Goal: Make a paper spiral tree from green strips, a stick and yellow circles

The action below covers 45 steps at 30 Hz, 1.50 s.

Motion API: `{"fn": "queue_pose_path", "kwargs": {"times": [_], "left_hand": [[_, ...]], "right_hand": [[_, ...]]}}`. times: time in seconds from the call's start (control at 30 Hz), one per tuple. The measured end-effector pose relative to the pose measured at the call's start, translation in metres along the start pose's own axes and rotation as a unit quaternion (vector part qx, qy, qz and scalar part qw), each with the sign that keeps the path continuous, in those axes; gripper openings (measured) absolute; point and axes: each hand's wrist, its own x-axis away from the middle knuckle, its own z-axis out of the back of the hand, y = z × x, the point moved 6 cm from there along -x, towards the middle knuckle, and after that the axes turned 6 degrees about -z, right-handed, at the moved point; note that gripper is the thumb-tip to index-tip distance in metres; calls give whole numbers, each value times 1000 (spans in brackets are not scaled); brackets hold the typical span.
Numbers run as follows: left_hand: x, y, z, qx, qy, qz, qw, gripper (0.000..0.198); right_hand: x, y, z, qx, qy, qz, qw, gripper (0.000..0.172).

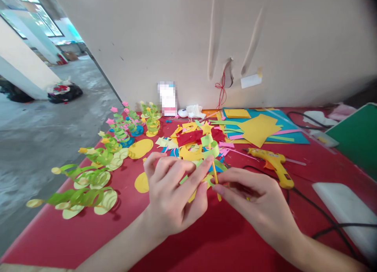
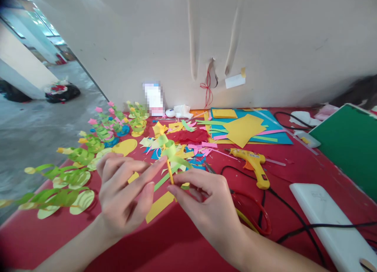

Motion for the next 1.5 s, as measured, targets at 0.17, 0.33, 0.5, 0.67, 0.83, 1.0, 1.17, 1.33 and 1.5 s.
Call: {"fn": "queue_pose_path", "kwargs": {"times": [0.17,0.33,0.5,0.67,0.83,1.0,1.17,1.33,1.5], "left_hand": [[-1,0,0,-8,2,-5,1000,33],[-1,-1,0,-7,-1,-2,1000,33],[1,-2,0,8,-12,-2,1000,37],[1,-2,1,12,-12,-1,1000,38],[1,-3,0,19,-19,11,1000,40],[0,-3,2,28,-20,14,999,41],[-1,-3,1,41,-25,20,999,41],[4,-9,0,148,16,101,984,25],[10,-29,-10,268,51,296,916,19]], "right_hand": [[0,-2,-1,6,-2,15,1000,2],[-1,-4,0,3,7,28,1000,4],[-2,-7,1,1,18,43,999,7],[0,-6,1,18,27,41,999,6],[0,-6,1,24,28,40,999,3],[-1,-8,-1,25,25,63,997,8],[-1,-8,-1,18,25,53,998,8],[-2,-2,-1,40,21,23,999,4],[0,2,-6,54,9,35,998,5]]}}
